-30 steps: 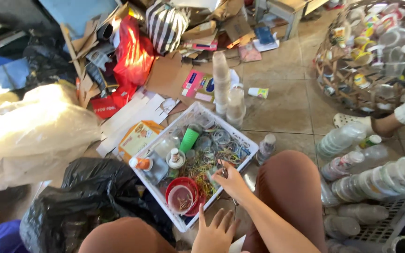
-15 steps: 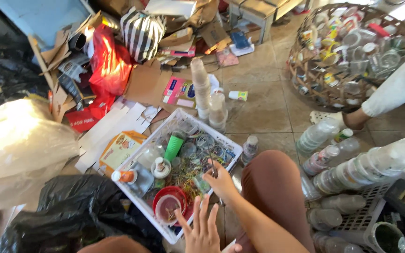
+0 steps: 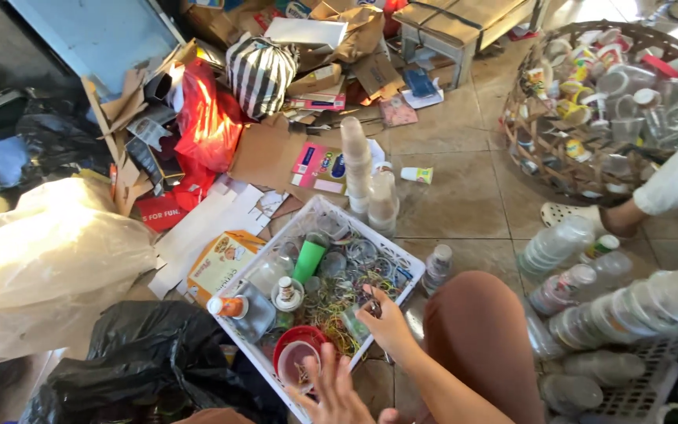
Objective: The person sits on the floor and uses a knife to cut open small plastic cups, then pulls rubber bands out of the cups and drops the bands into a white tray. Empty cups are placed into a black plastic bag beside them.
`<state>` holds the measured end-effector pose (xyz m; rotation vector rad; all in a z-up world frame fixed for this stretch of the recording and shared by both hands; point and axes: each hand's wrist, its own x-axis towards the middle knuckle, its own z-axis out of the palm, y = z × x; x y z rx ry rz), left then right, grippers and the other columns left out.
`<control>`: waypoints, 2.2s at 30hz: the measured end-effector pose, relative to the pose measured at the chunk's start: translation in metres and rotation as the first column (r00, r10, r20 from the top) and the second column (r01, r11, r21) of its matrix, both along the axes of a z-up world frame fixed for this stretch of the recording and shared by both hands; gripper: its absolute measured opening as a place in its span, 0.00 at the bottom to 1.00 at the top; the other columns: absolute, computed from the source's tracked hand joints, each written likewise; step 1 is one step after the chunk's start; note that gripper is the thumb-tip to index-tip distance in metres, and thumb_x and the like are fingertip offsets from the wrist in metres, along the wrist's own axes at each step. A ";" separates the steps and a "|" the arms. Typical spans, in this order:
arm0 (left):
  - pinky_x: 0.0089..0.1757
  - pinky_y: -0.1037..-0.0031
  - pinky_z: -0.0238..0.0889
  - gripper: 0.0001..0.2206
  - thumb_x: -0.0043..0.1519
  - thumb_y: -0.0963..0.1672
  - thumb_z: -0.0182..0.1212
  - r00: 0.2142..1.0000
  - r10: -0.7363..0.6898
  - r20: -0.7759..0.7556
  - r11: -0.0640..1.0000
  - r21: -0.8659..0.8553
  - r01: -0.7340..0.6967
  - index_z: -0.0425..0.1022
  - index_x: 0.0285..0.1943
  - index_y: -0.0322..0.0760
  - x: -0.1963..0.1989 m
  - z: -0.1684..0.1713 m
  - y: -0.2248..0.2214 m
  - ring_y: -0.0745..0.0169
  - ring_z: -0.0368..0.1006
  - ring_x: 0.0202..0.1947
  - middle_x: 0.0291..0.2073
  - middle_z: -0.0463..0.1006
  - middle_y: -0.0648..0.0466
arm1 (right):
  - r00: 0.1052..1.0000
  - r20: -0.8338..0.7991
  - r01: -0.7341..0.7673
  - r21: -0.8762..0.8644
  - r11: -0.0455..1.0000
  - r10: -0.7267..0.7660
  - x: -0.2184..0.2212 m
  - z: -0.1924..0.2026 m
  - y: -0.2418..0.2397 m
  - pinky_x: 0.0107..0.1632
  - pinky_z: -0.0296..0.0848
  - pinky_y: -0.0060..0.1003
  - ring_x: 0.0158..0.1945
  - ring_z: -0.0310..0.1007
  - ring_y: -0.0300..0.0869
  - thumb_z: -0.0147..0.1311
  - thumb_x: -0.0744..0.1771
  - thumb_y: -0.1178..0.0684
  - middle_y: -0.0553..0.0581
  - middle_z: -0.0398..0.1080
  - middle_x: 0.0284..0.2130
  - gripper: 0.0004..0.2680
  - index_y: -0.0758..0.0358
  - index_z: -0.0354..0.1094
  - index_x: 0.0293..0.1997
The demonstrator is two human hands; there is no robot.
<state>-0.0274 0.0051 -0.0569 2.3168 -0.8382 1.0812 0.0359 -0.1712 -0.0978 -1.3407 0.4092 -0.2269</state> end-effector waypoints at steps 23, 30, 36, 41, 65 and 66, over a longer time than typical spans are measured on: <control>0.63 0.56 0.59 0.18 0.78 0.49 0.46 0.769 -0.621 -0.154 -0.178 -0.927 -0.329 0.69 0.70 0.35 -0.035 0.020 0.263 0.47 0.70 0.59 0.61 0.74 0.43 | 0.955 -0.277 -0.149 -0.156 0.976 0.102 -0.018 -0.021 -0.011 0.30 0.62 0.29 0.28 0.63 0.32 0.59 0.64 0.59 0.50 0.71 0.29 0.24 0.60 0.61 0.70; 0.59 0.61 0.61 0.18 0.72 0.48 0.51 0.521 -0.677 -0.520 0.260 -0.831 -0.492 0.70 0.66 0.34 -0.160 -0.135 0.224 0.53 0.71 0.57 0.58 0.76 0.45 | 0.919 -0.355 -0.309 -0.371 0.876 0.173 -0.012 -0.053 -0.013 0.35 0.65 0.32 0.29 0.66 0.36 0.59 0.65 0.57 0.55 0.74 0.28 0.24 0.64 0.60 0.69; 0.57 0.65 0.63 0.18 0.68 0.48 0.55 0.294 -0.566 -0.770 0.568 -0.623 -0.538 0.71 0.62 0.33 -0.144 -0.253 0.231 0.58 0.72 0.55 0.55 0.78 0.47 | 0.844 -0.493 -0.484 -0.527 0.698 0.213 -0.009 -0.081 -0.019 0.38 0.71 0.36 0.31 0.71 0.40 0.64 0.64 0.53 0.57 0.74 0.29 0.27 0.66 0.58 0.70; 0.55 0.68 0.64 0.18 0.64 0.48 0.58 0.128 -0.419 -0.899 0.695 -0.409 -0.591 0.72 0.59 0.32 -0.065 -0.253 0.244 0.61 0.72 0.54 0.53 0.79 0.48 | 0.778 -0.550 -0.584 -0.458 0.670 0.303 -0.014 -0.108 -0.029 0.37 0.71 0.36 0.30 0.73 0.41 0.62 0.64 0.54 0.59 0.75 0.28 0.26 0.66 0.59 0.71; 0.45 0.58 0.68 0.10 0.53 0.42 0.67 0.029 0.266 -0.964 0.338 0.065 -0.939 0.76 0.38 0.31 -0.036 -0.312 0.297 0.42 0.74 0.41 0.37 0.77 0.42 | 0.761 -0.592 -0.588 -0.457 0.667 0.265 -0.006 -0.138 -0.062 0.36 0.68 0.34 0.33 0.72 0.40 0.62 0.65 0.56 0.58 0.73 0.30 0.26 0.64 0.61 0.74; 0.45 0.58 0.68 0.10 0.54 0.42 0.66 0.006 0.239 -0.971 0.341 0.078 -0.937 0.75 0.40 0.31 -0.033 -0.306 0.297 0.42 0.74 0.42 0.39 0.76 0.43 | 0.773 -0.575 -0.574 -0.453 0.682 0.269 -0.006 -0.141 -0.065 0.36 0.68 0.33 0.33 0.72 0.39 0.61 0.66 0.56 0.58 0.73 0.30 0.26 0.64 0.60 0.74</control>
